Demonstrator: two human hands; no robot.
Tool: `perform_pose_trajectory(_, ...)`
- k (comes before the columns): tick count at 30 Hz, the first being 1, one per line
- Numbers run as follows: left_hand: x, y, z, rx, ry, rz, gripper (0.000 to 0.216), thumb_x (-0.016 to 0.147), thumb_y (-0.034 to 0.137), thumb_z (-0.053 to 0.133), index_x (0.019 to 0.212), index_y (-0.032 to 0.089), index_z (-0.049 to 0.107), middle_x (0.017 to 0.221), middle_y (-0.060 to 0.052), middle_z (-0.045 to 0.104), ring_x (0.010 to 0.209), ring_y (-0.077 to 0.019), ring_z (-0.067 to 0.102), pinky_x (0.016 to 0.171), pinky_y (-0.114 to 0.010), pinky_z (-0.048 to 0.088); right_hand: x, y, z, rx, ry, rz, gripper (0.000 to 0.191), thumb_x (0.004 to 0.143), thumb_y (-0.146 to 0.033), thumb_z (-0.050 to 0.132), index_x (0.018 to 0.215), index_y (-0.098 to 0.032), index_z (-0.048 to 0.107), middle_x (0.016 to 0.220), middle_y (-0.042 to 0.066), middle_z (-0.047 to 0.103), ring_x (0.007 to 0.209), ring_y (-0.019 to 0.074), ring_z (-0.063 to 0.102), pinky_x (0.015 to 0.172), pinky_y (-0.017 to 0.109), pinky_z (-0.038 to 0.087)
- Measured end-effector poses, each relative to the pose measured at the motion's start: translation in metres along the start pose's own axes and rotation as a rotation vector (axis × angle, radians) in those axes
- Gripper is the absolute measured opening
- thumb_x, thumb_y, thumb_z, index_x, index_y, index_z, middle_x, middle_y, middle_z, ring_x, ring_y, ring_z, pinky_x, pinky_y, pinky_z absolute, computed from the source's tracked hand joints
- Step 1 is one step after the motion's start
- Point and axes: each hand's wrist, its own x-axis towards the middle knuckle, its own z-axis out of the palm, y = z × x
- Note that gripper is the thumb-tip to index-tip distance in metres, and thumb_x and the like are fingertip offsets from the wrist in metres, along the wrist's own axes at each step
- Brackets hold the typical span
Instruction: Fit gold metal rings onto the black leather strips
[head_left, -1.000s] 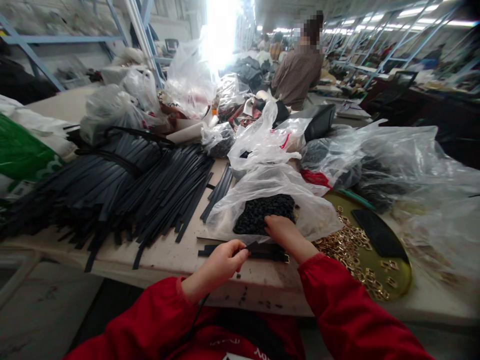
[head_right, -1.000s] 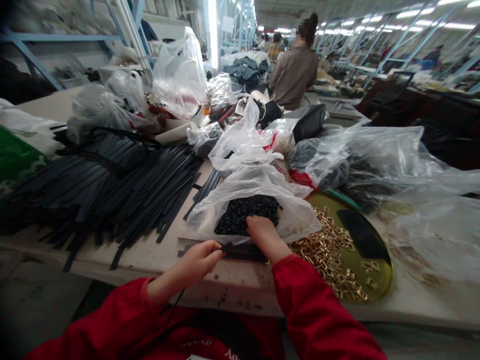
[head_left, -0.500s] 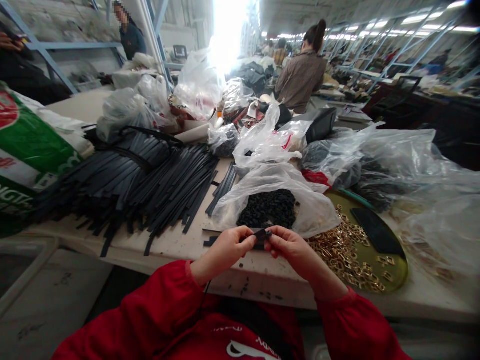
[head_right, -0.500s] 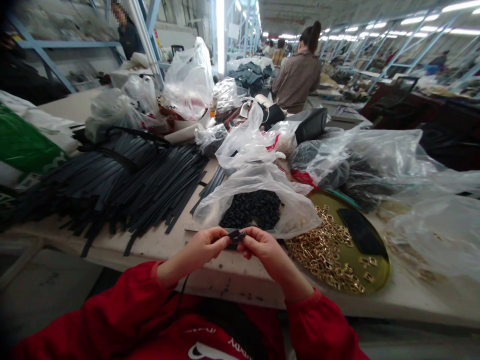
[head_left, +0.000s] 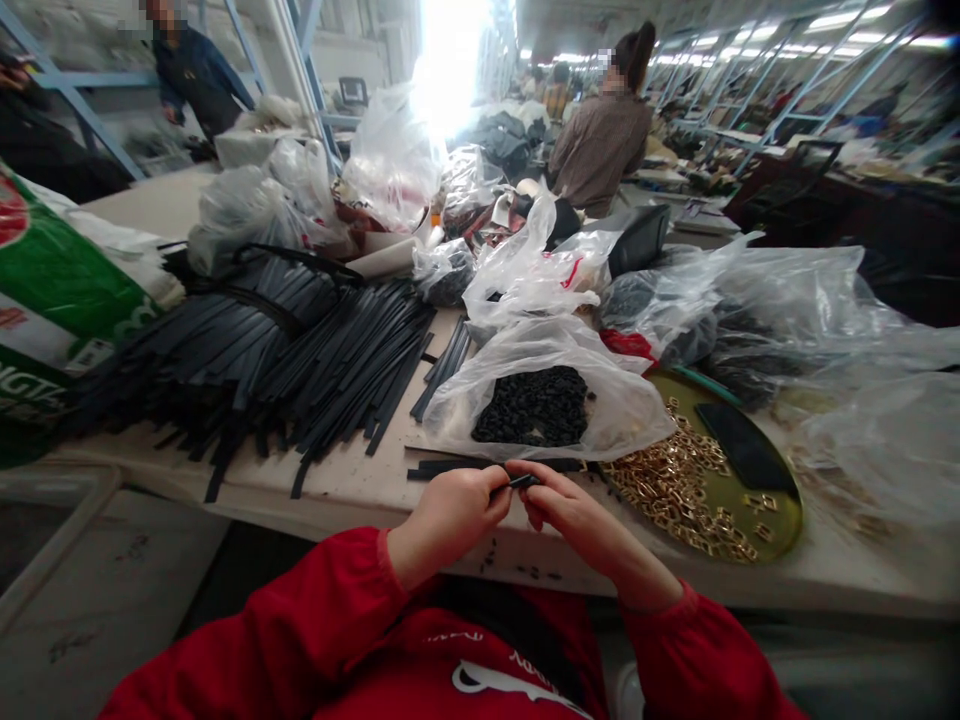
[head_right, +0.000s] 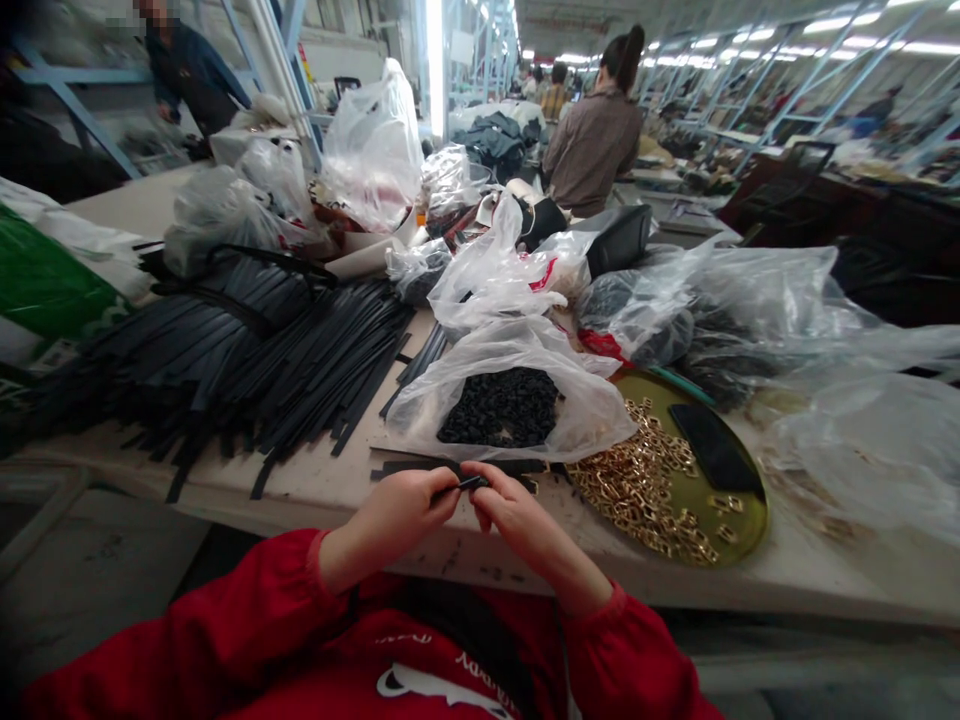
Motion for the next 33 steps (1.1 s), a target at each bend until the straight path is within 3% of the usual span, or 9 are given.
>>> perform_pose_trajectory(3,-0.001,0.000,0.001,0.023,-0.013,0.033,0.025,0.085,0.029,0.039,0.088,0.020,0.062,0.071,-0.003,0.065,0.062,-0.0151,0.058,0.054,-0.023,0.032,-0.003,0.003,-0.002,-0.039,0.001,-0.030,0.047,0.075,-0.028,0.043,0.119,-0.011,0.046,0.051,-0.006,0.044,0.051,0.0111,0.042,0.051,0.024,0.033)
perform_pose_trajectory(11,-0.004,0.001,-0.003,-0.111,-0.050,0.071,0.025,0.085,0.027,0.039,0.092,0.022,0.063,0.082,-0.003,0.068,0.074,-0.0154,0.061,0.065,-0.021,0.040,0.000,0.017,-0.003,0.198,-0.017,-0.088,0.047,0.079,-0.044,0.047,0.117,-0.016,0.047,0.060,-0.005,0.044,0.048,0.0083,0.039,0.046,0.023,0.030)
perform_pose_trajectory(18,-0.003,-0.001,-0.001,-0.105,-0.054,0.046,0.025,0.085,0.027,0.039,0.091,0.022,0.063,0.079,-0.003,0.067,0.072,-0.0154,0.061,0.063,-0.021,0.039,0.007,0.031,0.005,0.244,0.212,-0.123,0.030,0.069,-0.046,0.062,0.077,-0.019,0.050,0.056,-0.004,0.053,0.045,0.0083,0.044,0.043,0.022,0.033)
perform_pose_trajectory(23,-0.003,-0.002,0.002,-0.063,-0.067,0.034,0.025,0.085,0.029,0.039,0.092,0.022,0.063,0.080,-0.003,0.068,0.071,-0.0153,0.061,0.061,-0.022,0.037,0.008,0.041,0.008,0.021,0.346,-0.220,0.031,0.075,-0.044,0.056,0.090,-0.017,0.061,0.059,-0.001,0.056,0.049,0.0108,0.047,0.046,0.024,0.038)
perform_pose_trajectory(29,-0.004,-0.002,0.005,0.026,-0.049,0.007,0.028,0.085,0.030,0.038,0.082,0.020,0.064,0.071,-0.004,0.066,0.064,-0.0147,0.059,0.056,-0.022,0.035,0.009,0.045,0.009,-0.151,0.342,-0.248,0.033,0.074,-0.040,0.058,0.098,-0.018,0.062,0.067,0.001,0.060,0.052,0.0121,0.049,0.051,0.026,0.040)
perform_pose_trajectory(33,-0.005,-0.001,0.003,-0.004,-0.064,0.012,0.026,0.085,0.028,0.039,0.086,0.021,0.064,0.075,-0.003,0.067,0.066,-0.0144,0.060,0.057,-0.021,0.036,0.010,0.045,0.004,0.053,0.268,-0.161,0.032,0.071,-0.043,0.061,0.089,-0.017,0.063,0.064,0.000,0.060,0.051,0.0112,0.050,0.050,0.025,0.040)
